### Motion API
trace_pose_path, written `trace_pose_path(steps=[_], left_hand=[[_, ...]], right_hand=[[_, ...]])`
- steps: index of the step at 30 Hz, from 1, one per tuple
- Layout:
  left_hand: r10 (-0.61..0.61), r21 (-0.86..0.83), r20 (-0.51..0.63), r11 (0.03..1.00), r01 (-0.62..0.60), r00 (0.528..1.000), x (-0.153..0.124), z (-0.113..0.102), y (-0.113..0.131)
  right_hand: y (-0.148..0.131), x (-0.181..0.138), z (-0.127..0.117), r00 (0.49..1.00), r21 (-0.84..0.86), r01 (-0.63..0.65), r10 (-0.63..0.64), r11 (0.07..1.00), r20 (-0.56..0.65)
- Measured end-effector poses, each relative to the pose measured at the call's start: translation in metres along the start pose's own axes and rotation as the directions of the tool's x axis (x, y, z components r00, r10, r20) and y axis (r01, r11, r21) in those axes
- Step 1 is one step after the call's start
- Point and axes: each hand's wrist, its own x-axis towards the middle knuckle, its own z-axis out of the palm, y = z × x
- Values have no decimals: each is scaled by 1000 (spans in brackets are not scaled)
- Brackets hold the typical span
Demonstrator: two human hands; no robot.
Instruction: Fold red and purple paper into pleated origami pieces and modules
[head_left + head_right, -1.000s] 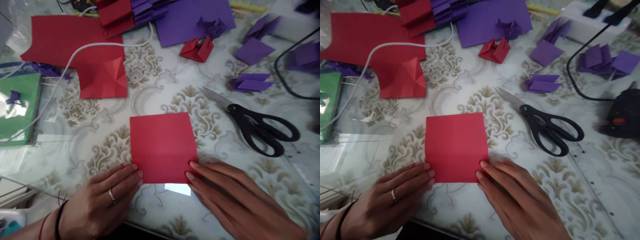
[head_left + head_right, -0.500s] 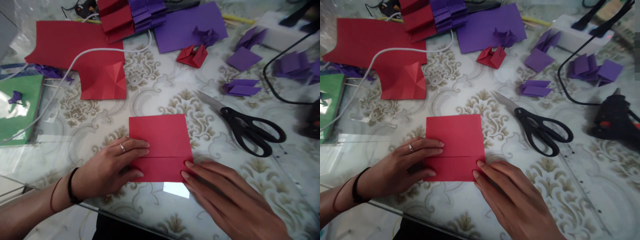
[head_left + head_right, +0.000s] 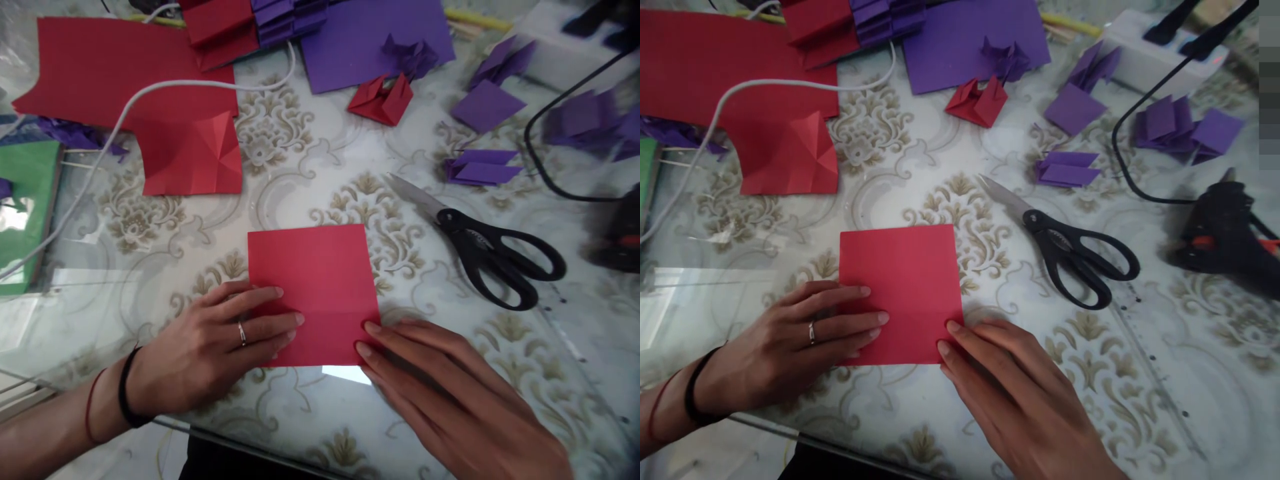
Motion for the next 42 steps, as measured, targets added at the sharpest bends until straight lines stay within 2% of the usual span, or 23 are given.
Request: trace_pose_path(steps=[6,10,17,25,29,32,36,42], left_hand=[[82,-14,42,997,-82,996,13,0,2],[166,-62,141,985,-159,976,20,1,-4],[147,7,229,988,-152,962,19,1,-3],[150,61,242,984,-169,959,18,2,-2],[162,59,253,981,-183,954,19,0,-3],[168,56,278,980,-191,946,20,0,-4],[170,49,293,980,-193,941,21,-1,-6],[189,-50,305,982,-183,934,19,-10,-11]], right_hand=[[-4,3,-1,996,22,-72,73,997,-42],[-5,6,-4,999,-43,-36,35,998,-20],[-5,12,-4,999,-102,16,-21,995,-50],[-11,18,-9,991,-232,100,-118,968,-64],[-16,15,-8,973,-247,232,-227,941,50],[-19,13,-7,960,-228,273,-248,935,130],[-18,11,-8,956,-217,275,-244,937,160],[-18,13,-8,943,-240,315,-273,918,190]])
